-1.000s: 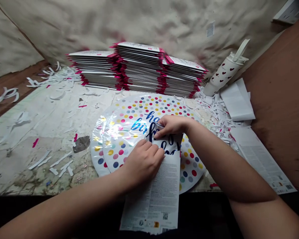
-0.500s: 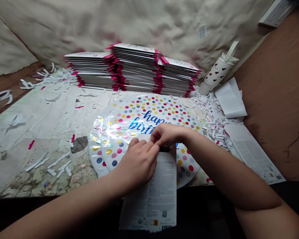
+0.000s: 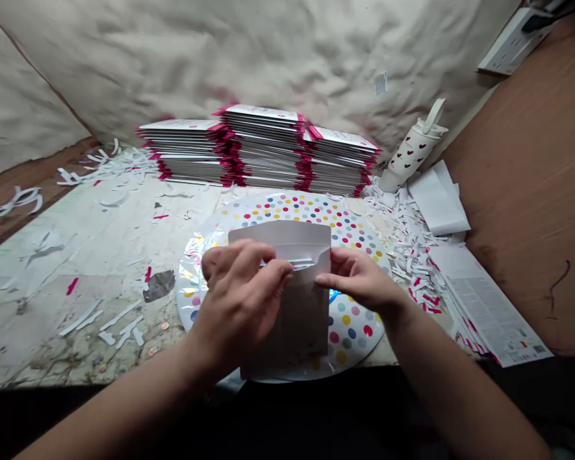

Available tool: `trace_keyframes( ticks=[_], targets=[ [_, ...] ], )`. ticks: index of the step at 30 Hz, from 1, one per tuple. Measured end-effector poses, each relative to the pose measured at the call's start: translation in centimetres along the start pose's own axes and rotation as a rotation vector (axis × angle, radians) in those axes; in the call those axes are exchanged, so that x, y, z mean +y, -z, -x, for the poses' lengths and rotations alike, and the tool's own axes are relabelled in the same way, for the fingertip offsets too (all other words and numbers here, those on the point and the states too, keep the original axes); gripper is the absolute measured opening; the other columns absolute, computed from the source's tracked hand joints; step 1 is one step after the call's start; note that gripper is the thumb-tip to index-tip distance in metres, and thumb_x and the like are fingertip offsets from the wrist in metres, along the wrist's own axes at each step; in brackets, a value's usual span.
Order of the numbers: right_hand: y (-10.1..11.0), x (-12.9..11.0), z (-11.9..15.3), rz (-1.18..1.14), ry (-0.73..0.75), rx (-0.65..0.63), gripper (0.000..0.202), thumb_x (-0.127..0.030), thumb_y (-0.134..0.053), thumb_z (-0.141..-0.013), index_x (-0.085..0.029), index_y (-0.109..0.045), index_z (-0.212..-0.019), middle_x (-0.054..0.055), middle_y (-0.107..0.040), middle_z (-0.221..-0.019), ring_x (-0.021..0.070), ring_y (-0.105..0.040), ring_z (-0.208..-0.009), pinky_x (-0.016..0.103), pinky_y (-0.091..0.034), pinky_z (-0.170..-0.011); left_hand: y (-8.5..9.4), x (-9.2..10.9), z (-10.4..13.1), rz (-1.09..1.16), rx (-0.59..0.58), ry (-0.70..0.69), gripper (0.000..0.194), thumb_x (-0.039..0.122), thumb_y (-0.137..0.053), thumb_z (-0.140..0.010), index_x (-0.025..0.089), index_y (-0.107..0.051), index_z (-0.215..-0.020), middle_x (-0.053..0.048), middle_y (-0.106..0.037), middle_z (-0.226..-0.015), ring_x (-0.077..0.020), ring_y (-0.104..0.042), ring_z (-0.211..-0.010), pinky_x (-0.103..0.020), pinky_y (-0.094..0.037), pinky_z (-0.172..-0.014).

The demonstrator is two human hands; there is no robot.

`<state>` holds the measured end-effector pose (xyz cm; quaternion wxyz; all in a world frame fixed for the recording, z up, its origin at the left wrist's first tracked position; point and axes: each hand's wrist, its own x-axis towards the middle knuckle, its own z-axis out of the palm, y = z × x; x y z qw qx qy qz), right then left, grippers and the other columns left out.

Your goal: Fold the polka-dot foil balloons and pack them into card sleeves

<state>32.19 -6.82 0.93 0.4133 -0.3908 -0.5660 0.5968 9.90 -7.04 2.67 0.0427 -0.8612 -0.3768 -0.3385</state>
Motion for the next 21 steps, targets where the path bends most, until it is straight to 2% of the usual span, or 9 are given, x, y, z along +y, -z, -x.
trace_keyframes(
  ticks=[2, 3, 5, 7, 9, 12, 15, 18, 21],
  targets=[
    [-0.9, 1.2, 0.8, -0.115, 0.051, 0.074, 0.028, -0.033, -0.065, -0.076, -0.017, -0.064, -0.099, 0.007, -0.068, -0.093, 0.0191, -0.062, -0.089, 0.035, -0.048, -0.082, -0.1, -0.2, 0.4, 0.088, 0.235, 0.111, 0.045, 0.023, -0.064, -0.075, 0.025, -0.045, -0.116, -0.010, -0.044, -0.127, -0.0309, -0.039, -0.119, -0.048, -0.030, -0.096],
    [-1.4, 1.7, 1.1, -0.144, 0.081, 0.144, 0.023, -0.033, -0.064, -0.077, -0.018, -0.065, -0.094, 0.006, -0.068, -0.093, 0.0193, -0.062, -0.089, 0.035, -0.048, -0.082, -0.4, -0.2, 0.8, 0.207, 0.282, 0.192, 0.061, 0.026, -0.068, -0.072, 0.025, -0.037, -0.124, -0.011, -0.036, -0.135, -0.0321, -0.035, -0.124, -0.048, -0.031, -0.098],
    [-2.4, 2.3, 1.5, -0.173, 0.116, 0.245, 0.020, -0.031, -0.067, -0.074, -0.020, -0.065, -0.091, 0.005, -0.069, -0.092, 0.0196, -0.063, -0.089, 0.034, -0.049, -0.081, -1.1, -0.2, 1.6, 0.574, 0.163, 0.374, 0.074, 0.032, -0.070, -0.070, 0.023, -0.028, -0.131, -0.014, -0.039, -0.135, -0.0321, -0.041, -0.121, -0.045, -0.040, -0.094],
    [-3.2, 2.6, 1.8, -0.190, 0.105, 0.284, 0.024, -0.028, -0.071, -0.070, -0.022, -0.064, -0.092, 0.003, -0.069, -0.092, 0.0192, -0.063, -0.087, 0.033, -0.050, -0.079, -1.9, 0.1, 2.3, 0.945, -0.069, 0.542, 0.068, 0.034, -0.070, -0.070, 0.019, -0.035, -0.126, -0.013, -0.055, -0.120, -0.0296, -0.055, -0.106, -0.039, -0.049, -0.083],
    [-3.7, 2.5, 2.2, -0.200, 0.077, 0.294, 0.029, -0.025, -0.074, -0.067, -0.023, -0.063, -0.093, 0.002, -0.069, -0.091, 0.0190, -0.064, -0.085, 0.032, -0.051, -0.077, -2.2, 0.6, 2.7, 1.158, -0.177, 0.665, 0.063, 0.032, -0.074, -0.065, 0.017, -0.044, -0.118, -0.012, -0.064, -0.106, -0.0282, -0.060, -0.096, -0.036, -0.052, -0.077],
    [-3.6, 2.0, 2.5, -0.207, 0.036, 0.265, 0.037, -0.024, -0.077, -0.062, -0.024, -0.060, -0.095, 0.002, -0.070, -0.091, 0.0209, -0.065, -0.085, 0.036, -0.052, -0.076, -2.0, 1.2, 2.6, 1.233, -0.096, 0.787, 0.055, 0.027, -0.079, -0.058, 0.017, -0.054, -0.107, -0.008, -0.068, -0.097, -0.0270, -0.063, -0.091, -0.036, -0.053, -0.076],
    [-2.5, 1.4, 2.2, -0.159, 0.065, 0.263, 0.038, -0.029, -0.076, -0.064, -0.024, -0.059, -0.098, 0.003, -0.069, -0.091, 0.0216, -0.064, -0.086, 0.036, -0.051, -0.077, -1.6, 1.1, 2.4, 1.253, -0.040, 0.887, 0.041, 0.026, -0.077, -0.061, 0.017, -0.060, -0.097, -0.005, -0.069, -0.092, -0.0250, -0.063, -0.086, -0.036, -0.053, -0.075],
    [-1.1, 1.3, 1.3, 0.034, 0.049, 0.295, 0.025, -0.043, -0.060, -0.078, -0.019, -0.063, -0.084, 0.003, -0.067, -0.076, 0.0187, -0.062, -0.075, 0.030, -0.050, -0.067, -2.0, 0.2, 2.5, 1.348, -0.194, 0.892, 0.024, 0.031, -0.068, -0.071, 0.014, -0.064, -0.087, -0.005, -0.069, -0.081, -0.0201, -0.063, -0.077, -0.032, -0.052, -0.070],
    [-0.7, 1.9, 0.5, 0.495, -0.024, 0.465, 0.034, -0.045, -0.044, -0.087, -0.017, -0.061, -0.077, 0.003, -0.061, -0.067, 0.0168, -0.057, -0.064, 0.029, -0.047, -0.060, -3.2, -0.3, 3.1, 1.386, -0.406, 0.939, 0.024, 0.036, -0.063, -0.075, 0.012, -0.062, -0.072, 0.000, -0.059, -0.056, -0.0104, -0.053, -0.050, -0.020, -0.043, -0.047]
  ],
)
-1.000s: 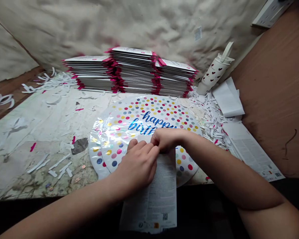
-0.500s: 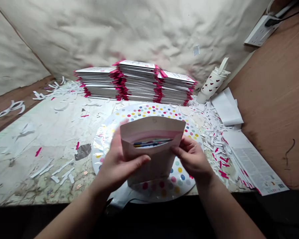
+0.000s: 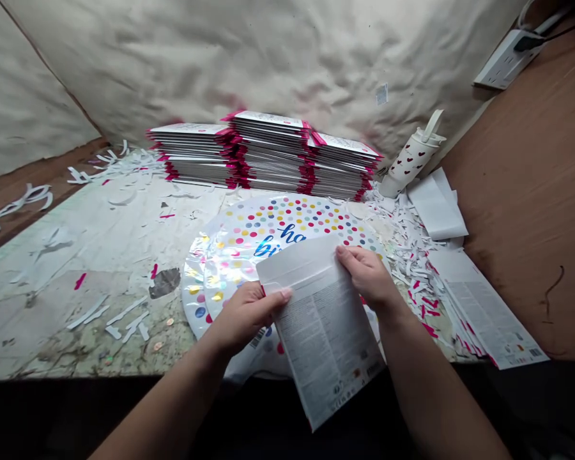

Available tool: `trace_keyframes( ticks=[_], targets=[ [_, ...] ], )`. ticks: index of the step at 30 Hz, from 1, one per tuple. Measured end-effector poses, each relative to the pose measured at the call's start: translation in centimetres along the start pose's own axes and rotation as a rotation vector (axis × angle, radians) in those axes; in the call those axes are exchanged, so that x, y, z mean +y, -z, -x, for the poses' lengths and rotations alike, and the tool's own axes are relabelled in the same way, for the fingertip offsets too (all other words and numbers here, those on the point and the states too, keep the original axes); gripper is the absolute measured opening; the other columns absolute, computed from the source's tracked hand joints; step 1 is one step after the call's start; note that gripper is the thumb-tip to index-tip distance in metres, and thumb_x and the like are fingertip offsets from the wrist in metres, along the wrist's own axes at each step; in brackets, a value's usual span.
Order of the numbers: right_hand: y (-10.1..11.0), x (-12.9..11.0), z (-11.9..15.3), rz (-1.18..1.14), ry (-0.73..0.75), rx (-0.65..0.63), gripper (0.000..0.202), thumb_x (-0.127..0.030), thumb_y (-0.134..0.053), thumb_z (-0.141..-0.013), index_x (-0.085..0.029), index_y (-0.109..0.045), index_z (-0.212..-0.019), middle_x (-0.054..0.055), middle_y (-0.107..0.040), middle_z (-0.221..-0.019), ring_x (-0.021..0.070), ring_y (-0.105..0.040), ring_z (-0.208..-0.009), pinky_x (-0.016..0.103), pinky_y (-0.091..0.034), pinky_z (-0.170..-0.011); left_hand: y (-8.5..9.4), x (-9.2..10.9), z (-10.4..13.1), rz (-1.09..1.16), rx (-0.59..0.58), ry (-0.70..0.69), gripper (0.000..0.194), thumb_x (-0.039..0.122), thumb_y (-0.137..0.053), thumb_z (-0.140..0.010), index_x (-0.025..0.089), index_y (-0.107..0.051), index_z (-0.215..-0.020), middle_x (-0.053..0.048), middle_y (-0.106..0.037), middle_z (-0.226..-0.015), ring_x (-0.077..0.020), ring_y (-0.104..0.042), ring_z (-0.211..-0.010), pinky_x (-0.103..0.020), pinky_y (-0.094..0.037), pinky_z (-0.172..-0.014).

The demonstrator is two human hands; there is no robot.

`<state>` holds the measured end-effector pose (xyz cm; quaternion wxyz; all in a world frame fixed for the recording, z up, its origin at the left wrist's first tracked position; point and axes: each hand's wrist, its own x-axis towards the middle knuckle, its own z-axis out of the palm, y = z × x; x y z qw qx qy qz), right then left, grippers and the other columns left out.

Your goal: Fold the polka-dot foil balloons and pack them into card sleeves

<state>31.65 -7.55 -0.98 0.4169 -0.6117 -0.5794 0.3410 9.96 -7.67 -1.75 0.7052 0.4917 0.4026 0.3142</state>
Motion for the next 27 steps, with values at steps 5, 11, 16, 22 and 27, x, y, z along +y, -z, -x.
trace_keyframes(
  ticks=[5, 11, 16, 22, 27],
  targets=[
    [-2.8, 0.1, 2.4, 0.474, 0.412, 0.014, 0.019, -0.021, -0.044, -0.087, -0.019, -0.062, -0.093, 0.007, -0.064, -0.091, 0.0190, -0.057, -0.085, 0.032, -0.045, -0.079, -0.7, -2.6, -0.3, -0.040, 0.077, 0.100, 0.025, 0.036, -0.056, -0.078, 0.014, -0.054, -0.067, 0.005, -0.049, -0.043, -0.0068, -0.042, -0.035, -0.017, -0.029, -0.035],
    [-4.8, -0.6, 4.5, 0.567, 0.451, -0.114, 0.020, -0.017, -0.044, -0.088, -0.017, -0.063, -0.090, 0.008, -0.064, -0.085, 0.0192, -0.057, -0.081, 0.031, -0.045, -0.075, -2.0, -3.4, 0.1, -0.110, 0.063, 0.049, 0.029, 0.042, -0.054, -0.079, 0.016, -0.054, -0.067, 0.004, -0.050, -0.043, -0.0108, -0.047, -0.039, -0.020, -0.034, -0.039],
    [-4.2, -0.3, 4.1, 0.564, 0.389, -0.075, 0.020, -0.012, -0.041, -0.086, -0.016, -0.061, -0.085, 0.008, -0.063, -0.084, 0.0194, -0.057, -0.080, 0.030, -0.044, -0.073, -2.2, -3.0, 0.2, -0.139, 0.082, 0.018, 0.026, 0.040, -0.056, -0.077, 0.017, -0.057, -0.065, 0.004, -0.051, -0.043, -0.0114, -0.047, -0.040, -0.021, -0.035, -0.039],
    [-3.2, -0.8, 4.2, 0.615, 0.367, -0.228, 0.017, -0.013, -0.044, -0.087, -0.017, -0.060, -0.089, 0.005, -0.065, -0.083, 0.0175, -0.059, -0.079, 0.027, -0.043, -0.071, -2.2, -3.2, 0.1, -0.192, 0.090, 0.044, 0.026, 0.038, -0.052, -0.080, 0.016, -0.053, -0.066, 0.004, -0.054, -0.047, -0.0104, -0.048, -0.039, -0.020, -0.035, -0.039],
    [-3.5, -2.8, 4.4, 1.003, 0.476, -0.315, 0.016, -0.006, -0.045, -0.080, -0.015, -0.058, -0.075, 0.008, -0.060, -0.073, 0.0209, -0.055, -0.067, 0.029, -0.036, -0.056, -2.5, -2.5, 0.3, -0.365, 0.102, -0.003, 0.031, 0.033, -0.050, -0.080, 0.017, -0.046, -0.054, 0.004, -0.050, -0.042, -0.0097, -0.049, -0.039, -0.019, -0.033, -0.038]
  ],
)
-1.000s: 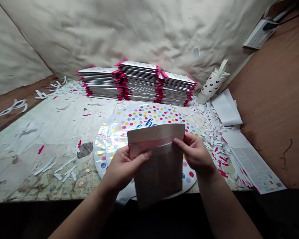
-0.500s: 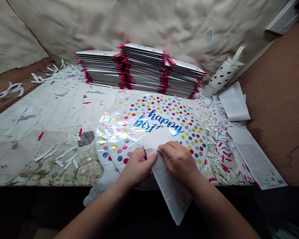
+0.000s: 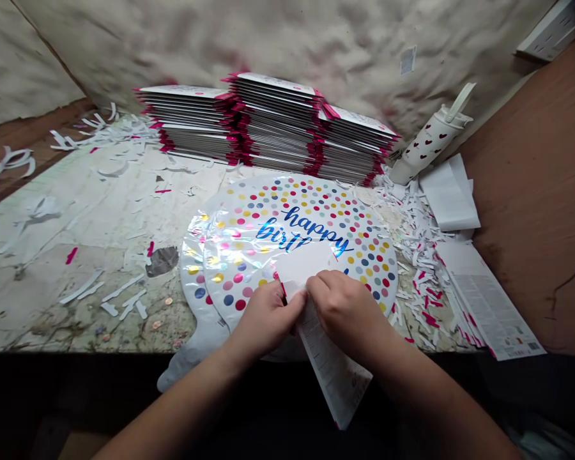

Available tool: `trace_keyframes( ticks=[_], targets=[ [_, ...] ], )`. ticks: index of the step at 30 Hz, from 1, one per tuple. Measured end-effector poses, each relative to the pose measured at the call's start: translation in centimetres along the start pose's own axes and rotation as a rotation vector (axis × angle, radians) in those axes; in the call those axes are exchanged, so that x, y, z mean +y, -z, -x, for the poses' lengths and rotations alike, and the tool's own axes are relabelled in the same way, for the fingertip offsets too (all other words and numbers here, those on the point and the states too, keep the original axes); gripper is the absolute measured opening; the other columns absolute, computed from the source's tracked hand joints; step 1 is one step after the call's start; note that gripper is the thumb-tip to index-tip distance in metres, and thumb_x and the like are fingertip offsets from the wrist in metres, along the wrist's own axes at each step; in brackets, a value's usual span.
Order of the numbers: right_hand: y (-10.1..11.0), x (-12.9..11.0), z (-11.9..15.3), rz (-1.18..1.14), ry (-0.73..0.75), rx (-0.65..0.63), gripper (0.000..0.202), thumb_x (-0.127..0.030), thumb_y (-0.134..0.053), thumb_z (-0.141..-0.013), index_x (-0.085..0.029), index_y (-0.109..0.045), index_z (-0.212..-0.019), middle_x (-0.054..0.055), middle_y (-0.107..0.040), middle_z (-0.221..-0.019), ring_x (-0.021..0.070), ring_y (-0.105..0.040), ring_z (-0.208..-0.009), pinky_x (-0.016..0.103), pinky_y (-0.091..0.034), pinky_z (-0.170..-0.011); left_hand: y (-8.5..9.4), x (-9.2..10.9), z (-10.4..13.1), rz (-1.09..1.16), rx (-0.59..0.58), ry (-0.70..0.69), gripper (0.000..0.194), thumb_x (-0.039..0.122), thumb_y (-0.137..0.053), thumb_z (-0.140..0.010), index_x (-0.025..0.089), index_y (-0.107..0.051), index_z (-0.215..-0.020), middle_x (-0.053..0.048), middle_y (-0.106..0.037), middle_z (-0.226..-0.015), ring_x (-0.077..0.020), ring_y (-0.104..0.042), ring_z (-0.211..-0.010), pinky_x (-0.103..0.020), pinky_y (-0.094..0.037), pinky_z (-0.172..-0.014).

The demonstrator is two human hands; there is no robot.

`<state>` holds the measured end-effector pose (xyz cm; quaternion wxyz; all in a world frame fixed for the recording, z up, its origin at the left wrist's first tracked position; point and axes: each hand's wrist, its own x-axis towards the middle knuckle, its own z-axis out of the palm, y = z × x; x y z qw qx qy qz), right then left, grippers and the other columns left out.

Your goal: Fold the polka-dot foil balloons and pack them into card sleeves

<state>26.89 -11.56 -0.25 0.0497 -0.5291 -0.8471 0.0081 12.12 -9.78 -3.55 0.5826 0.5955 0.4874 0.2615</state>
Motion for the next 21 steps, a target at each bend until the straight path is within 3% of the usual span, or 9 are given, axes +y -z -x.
trace_keyframes(
  ticks=[5, 8, 12, 14, 15, 16, 18, 19, 21],
  targets=[
    [1.1, -1.0, -1.2, 0.123, 0.118, -0.121, 0.016, -0.004, -0.046, -0.076, -0.014, -0.057, -0.074, 0.009, -0.060, -0.072, 0.0212, -0.054, -0.063, 0.029, -0.033, -0.051, -0.4, 0.1, -0.1, -0.044, 0.000, -0.031, 0.029, 0.029, -0.050, -0.079, 0.016, -0.045, -0.053, 0.004, -0.049, -0.044, -0.0087, -0.048, -0.041, -0.017, -0.031, -0.037],
    [1.1, 1.1, -1.1, 0.123, 0.045, -0.073, 0.015, -0.007, -0.045, -0.078, -0.015, -0.057, -0.074, 0.008, -0.060, -0.071, 0.0193, -0.055, -0.064, 0.028, -0.035, -0.054, -0.3, 0.0, -0.1, -0.003, -0.028, 0.024, 0.029, 0.032, -0.049, -0.080, 0.016, -0.047, -0.056, 0.004, -0.049, -0.043, -0.0094, -0.049, -0.039, -0.017, -0.035, -0.037],
    [1.3, 8.7, 2.0, 0.224, -0.566, -0.039, 0.019, -0.017, -0.042, -0.082, -0.015, -0.060, -0.076, 0.009, -0.064, -0.077, 0.0206, -0.058, -0.067, 0.029, -0.039, -0.057, 0.4, -0.6, -0.2, 0.108, -0.067, 0.072, 0.022, 0.035, -0.050, -0.081, 0.016, -0.054, -0.072, 0.003, -0.055, -0.048, -0.0109, -0.051, -0.037, -0.019, -0.039, -0.037],
    [1.5, 11.4, 4.2, 0.258, -0.888, -0.143, 0.021, -0.019, -0.043, -0.080, -0.014, -0.064, -0.081, 0.013, -0.065, -0.079, 0.0266, -0.061, -0.072, 0.033, -0.042, -0.058, 0.6, -0.9, -0.5, 0.176, 0.003, 0.093, 0.019, 0.035, -0.052, -0.080, 0.016, -0.054, -0.083, 0.003, -0.058, -0.050, -0.0122, -0.051, -0.037, -0.021, -0.040, -0.036],
    [1.5, 11.7, 5.1, 0.240, -0.927, -0.137, 0.024, -0.021, -0.045, -0.079, -0.013, -0.064, -0.090, 0.016, -0.066, -0.088, 0.0298, -0.062, -0.080, 0.036, -0.045, -0.062, 0.6, -1.0, -0.6, 0.202, 0.058, 0.103, 0.020, 0.034, -0.053, -0.079, 0.016, -0.054, -0.086, 0.002, -0.058, -0.051, -0.0131, -0.052, -0.038, -0.021, -0.041, -0.036],
    [1.3, 11.2, 5.7, 0.190, -0.859, -0.099, 0.031, -0.025, -0.048, -0.079, -0.011, -0.061, -0.103, 0.018, -0.064, -0.100, 0.0319, -0.060, -0.092, 0.039, -0.047, -0.068, 0.4, -0.9, -0.7, 0.217, 0.110, 0.108, 0.020, 0.033, -0.055, -0.078, 0.015, -0.054, -0.087, 0.002, -0.059, -0.051, -0.0140, -0.054, -0.039, -0.022, -0.042, -0.037],
    [0.7, 8.3, 5.8, 0.022, -0.496, 0.012, 0.060, -0.034, -0.055, -0.075, -0.010, -0.043, -0.129, 0.017, -0.050, -0.128, 0.0313, -0.048, -0.116, 0.042, -0.045, -0.087, -0.2, -0.6, -0.6, 0.212, 0.154, 0.099, 0.019, 0.032, -0.054, -0.079, 0.013, -0.057, -0.081, -0.001, -0.060, -0.052, -0.0158, -0.058, -0.044, -0.024, -0.047, -0.043],
    [0.3, 6.3, 5.4, -0.066, -0.284, 0.031, 0.072, -0.038, -0.058, -0.074, -0.011, -0.033, -0.136, 0.015, -0.042, -0.136, 0.0298, -0.041, -0.123, 0.042, -0.042, -0.094, -0.5, -0.3, -0.4, 0.193, 0.131, 0.072, 0.021, 0.033, -0.053, -0.080, 0.012, -0.058, -0.077, -0.003, -0.061, -0.053, -0.0169, -0.060, -0.049, -0.025, -0.050, -0.048],
    [-0.6, 2.8, 3.8, -0.120, -0.097, 0.137, 0.072, -0.031, -0.055, -0.077, -0.010, -0.027, -0.139, 0.015, -0.036, -0.141, 0.0295, -0.035, -0.128, 0.045, -0.038, -0.099, -0.3, 0.2, 0.2, 0.129, 0.039, -0.050, 0.024, 0.034, -0.053, -0.082, 0.012, -0.061, -0.082, -0.007, -0.066, -0.066, -0.0187, -0.064, -0.062, -0.028, -0.053, -0.060]
  ],
)
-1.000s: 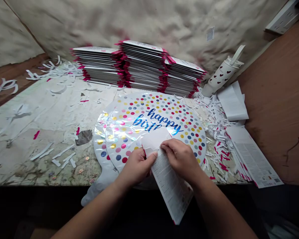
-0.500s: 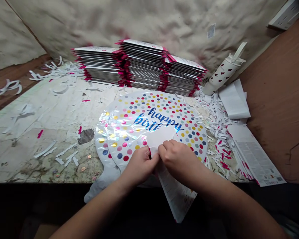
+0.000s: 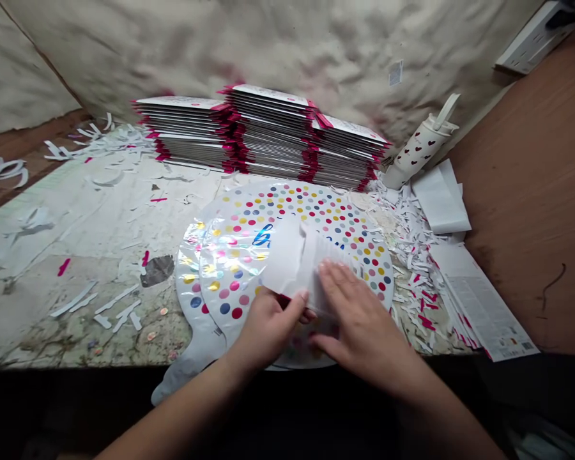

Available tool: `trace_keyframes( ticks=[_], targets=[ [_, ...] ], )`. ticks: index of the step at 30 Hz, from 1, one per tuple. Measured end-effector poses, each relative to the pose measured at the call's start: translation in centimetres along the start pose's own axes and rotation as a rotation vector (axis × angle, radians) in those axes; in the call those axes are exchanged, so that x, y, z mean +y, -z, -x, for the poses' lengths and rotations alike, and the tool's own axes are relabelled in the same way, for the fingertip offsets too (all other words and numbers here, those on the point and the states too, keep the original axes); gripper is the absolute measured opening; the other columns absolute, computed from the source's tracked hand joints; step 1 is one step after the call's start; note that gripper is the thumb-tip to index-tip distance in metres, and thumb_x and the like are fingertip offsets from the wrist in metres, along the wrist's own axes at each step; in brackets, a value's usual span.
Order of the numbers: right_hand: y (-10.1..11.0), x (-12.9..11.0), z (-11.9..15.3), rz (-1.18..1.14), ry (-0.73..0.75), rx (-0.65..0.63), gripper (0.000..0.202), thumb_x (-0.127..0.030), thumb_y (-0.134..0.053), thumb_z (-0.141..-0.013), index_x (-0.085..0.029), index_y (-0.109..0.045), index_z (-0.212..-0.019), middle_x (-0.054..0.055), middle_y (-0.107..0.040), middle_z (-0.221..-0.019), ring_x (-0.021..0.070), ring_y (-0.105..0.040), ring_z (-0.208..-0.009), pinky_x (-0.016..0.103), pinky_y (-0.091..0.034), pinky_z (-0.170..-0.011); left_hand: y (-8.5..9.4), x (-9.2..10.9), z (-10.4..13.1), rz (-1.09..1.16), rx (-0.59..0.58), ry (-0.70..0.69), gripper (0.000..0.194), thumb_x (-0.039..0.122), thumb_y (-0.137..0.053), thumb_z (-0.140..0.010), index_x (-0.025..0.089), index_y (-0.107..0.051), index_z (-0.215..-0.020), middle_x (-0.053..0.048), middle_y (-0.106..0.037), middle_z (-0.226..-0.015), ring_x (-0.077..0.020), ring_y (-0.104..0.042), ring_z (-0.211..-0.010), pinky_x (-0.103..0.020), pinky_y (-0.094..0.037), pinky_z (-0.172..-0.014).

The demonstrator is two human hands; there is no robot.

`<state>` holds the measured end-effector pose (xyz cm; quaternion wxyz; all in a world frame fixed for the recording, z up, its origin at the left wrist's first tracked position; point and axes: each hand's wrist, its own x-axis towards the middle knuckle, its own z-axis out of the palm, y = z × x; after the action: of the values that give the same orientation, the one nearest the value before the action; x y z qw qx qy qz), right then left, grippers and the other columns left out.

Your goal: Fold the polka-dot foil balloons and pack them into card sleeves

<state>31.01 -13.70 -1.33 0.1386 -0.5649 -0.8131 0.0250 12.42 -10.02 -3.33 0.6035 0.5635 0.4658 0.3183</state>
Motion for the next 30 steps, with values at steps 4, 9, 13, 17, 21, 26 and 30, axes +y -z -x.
trace_keyframes(
  ticks=[4, 9, 13, 17, 21, 26, 30],
  targets=[
    [-1.6, -0.9, -2.8, -0.179, 0.141, 0.291, 0.048, -0.008, -0.042, -0.080, -0.013, -0.047, -0.127, 0.014, -0.054, -0.124, 0.0236, -0.049, -0.115, 0.040, -0.043, -0.095, 3.7, 0.9, 0.2, -0.298, 0.271, -0.469, 0.057, 0.028, -0.069, -0.072, 0.022, -0.044, -0.122, -0.010, -0.054, -0.120, -0.0230, -0.059, -0.098, -0.035, -0.050, -0.082],
    [-3.0, 1.8, -3.4, -0.298, 0.352, 0.395, 0.033, -0.014, -0.047, -0.084, -0.019, -0.059, -0.113, 0.010, -0.062, -0.106, 0.0221, -0.056, -0.101, 0.043, -0.046, -0.089, 8.5, -0.3, -1.0, -0.935, 0.129, -0.980, 0.058, 0.015, -0.056, -0.080, 0.025, -0.036, -0.133, -0.009, -0.049, -0.130, -0.0249, -0.046, -0.119, -0.042, -0.039, -0.099],
    [-5.6, 0.7, -1.2, -0.073, 0.510, 0.304, 0.027, -0.009, -0.046, -0.084, -0.009, -0.060, -0.107, 0.013, -0.066, -0.101, 0.0244, -0.058, -0.101, 0.040, -0.049, -0.085, 7.6, -3.2, -0.3, -1.240, -0.129, -1.038, 0.030, 0.012, -0.043, -0.084, 0.013, -0.057, -0.111, -0.013, -0.064, -0.108, -0.0248, -0.057, -0.104, -0.037, -0.047, -0.088],
    [-6.5, -0.1, 0.3, -0.089, 0.459, 0.199, 0.023, -0.008, -0.047, -0.084, -0.010, -0.062, -0.102, 0.013, -0.065, -0.102, 0.0237, -0.058, -0.100, 0.037, -0.050, -0.084, 5.9, -4.1, 1.0, -1.259, -0.233, -0.858, 0.028, 0.019, -0.045, -0.084, 0.010, -0.061, -0.105, -0.017, -0.058, -0.115, -0.0306, -0.049, -0.111, -0.044, -0.042, -0.092],
    [-5.6, 0.6, -1.3, -0.361, 0.129, -0.096, 0.016, -0.022, -0.049, -0.087, -0.019, -0.064, -0.083, 0.005, -0.063, -0.085, 0.0159, -0.058, -0.081, 0.030, -0.049, -0.073, 5.1, -2.7, 0.2, -1.107, -0.188, -0.552, 0.023, 0.029, -0.045, -0.087, 0.018, -0.064, -0.082, -0.009, -0.062, -0.098, -0.0243, -0.053, -0.094, -0.040, -0.043, -0.083],
    [-4.4, 1.0, -4.3, -0.148, -0.147, -0.163, 0.015, -0.028, -0.061, -0.078, -0.019, -0.059, -0.089, 0.006, -0.060, -0.088, 0.0203, -0.055, -0.084, 0.035, -0.047, -0.072, 5.0, -1.1, -2.5, -1.131, -0.043, -0.196, 0.021, 0.036, -0.058, -0.078, 0.018, -0.053, -0.087, -0.005, -0.057, -0.086, -0.0227, -0.052, -0.080, -0.033, -0.042, -0.066],
    [-4.3, 0.1, -4.3, -0.046, 0.231, -0.186, 0.021, -0.026, -0.055, -0.083, -0.020, -0.060, -0.103, 0.009, -0.060, -0.104, 0.0222, -0.054, -0.097, 0.036, -0.046, -0.082, 5.5, -1.1, -3.5, -1.120, -0.126, -0.152, 0.016, 0.032, -0.057, -0.076, 0.020, -0.052, -0.084, -0.003, -0.054, -0.084, -0.0210, -0.053, -0.076, -0.030, -0.040, -0.062]
  ],
)
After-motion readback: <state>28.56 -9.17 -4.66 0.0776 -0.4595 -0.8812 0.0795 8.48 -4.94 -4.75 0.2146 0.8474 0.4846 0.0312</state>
